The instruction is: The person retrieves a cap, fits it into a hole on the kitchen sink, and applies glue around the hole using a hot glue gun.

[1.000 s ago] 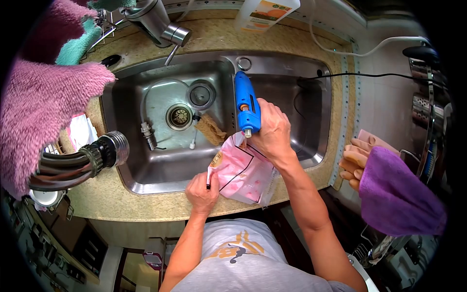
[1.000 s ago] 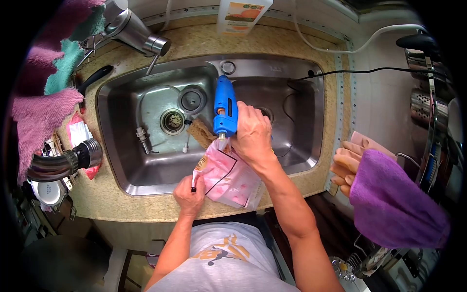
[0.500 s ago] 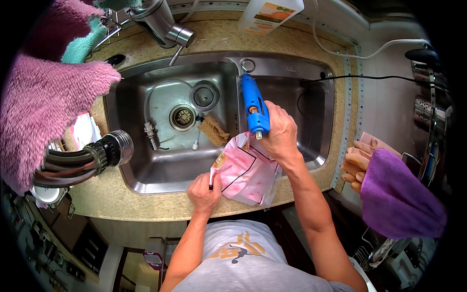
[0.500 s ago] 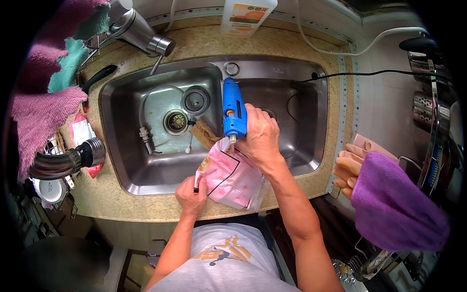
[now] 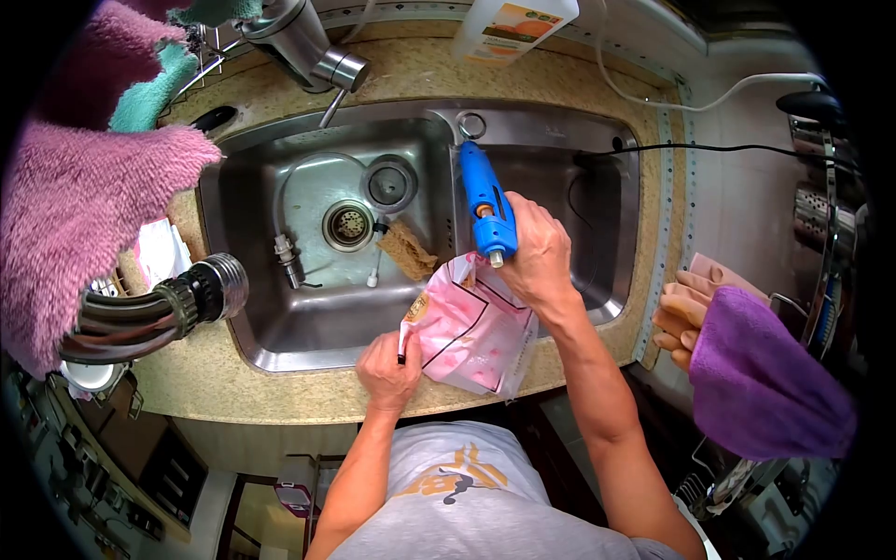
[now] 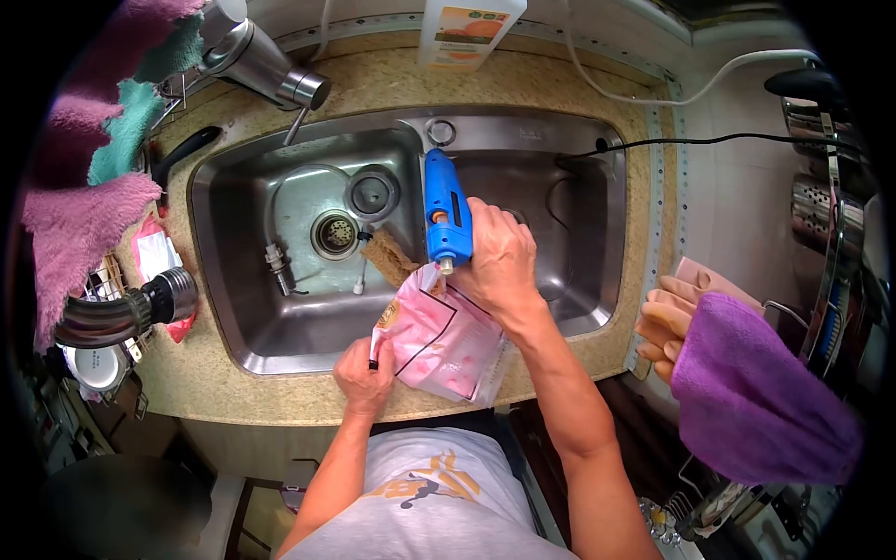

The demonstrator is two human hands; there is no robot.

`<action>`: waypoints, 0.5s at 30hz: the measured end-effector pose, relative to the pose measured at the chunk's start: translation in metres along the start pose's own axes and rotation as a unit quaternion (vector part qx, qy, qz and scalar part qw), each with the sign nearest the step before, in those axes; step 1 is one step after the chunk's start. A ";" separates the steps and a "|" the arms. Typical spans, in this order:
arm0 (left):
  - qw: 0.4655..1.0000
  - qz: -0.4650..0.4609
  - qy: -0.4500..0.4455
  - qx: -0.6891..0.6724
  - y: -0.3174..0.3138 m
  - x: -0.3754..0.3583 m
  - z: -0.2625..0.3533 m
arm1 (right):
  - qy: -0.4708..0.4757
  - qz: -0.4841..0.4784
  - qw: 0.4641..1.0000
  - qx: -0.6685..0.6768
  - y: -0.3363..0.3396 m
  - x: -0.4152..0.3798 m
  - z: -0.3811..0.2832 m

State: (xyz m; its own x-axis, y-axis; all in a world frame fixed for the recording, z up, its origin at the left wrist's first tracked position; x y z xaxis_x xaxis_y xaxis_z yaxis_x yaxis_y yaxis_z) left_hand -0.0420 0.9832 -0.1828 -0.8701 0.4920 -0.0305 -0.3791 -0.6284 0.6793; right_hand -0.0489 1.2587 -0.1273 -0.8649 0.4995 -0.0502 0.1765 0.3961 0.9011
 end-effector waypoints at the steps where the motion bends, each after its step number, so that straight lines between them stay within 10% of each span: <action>1: 1.000 0.004 -0.006 -0.004 0.001 0.001 0.000 | 0.001 0.000 1.000 0.002 0.000 0.000 0.000; 15: 1.000 -0.009 0.007 0.014 0.001 0.000 0.003 | 0.009 -0.008 1.000 0.027 0.005 0.000 0.012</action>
State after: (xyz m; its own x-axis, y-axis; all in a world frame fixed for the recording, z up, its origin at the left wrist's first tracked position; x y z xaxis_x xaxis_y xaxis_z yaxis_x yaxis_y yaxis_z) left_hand -0.0416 0.9843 -0.1802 -0.8676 0.4945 -0.0535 -0.3865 -0.6026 0.6982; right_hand -0.0427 1.2699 -0.1283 -0.8765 0.4781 -0.0567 0.1860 0.4449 0.8760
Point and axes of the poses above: each hand's wrist, its own x-axis towards the middle knuckle, its own y-axis out of the back of the hand, z = x × y, the point moved 3 cm from there along x, towards the middle knuckle
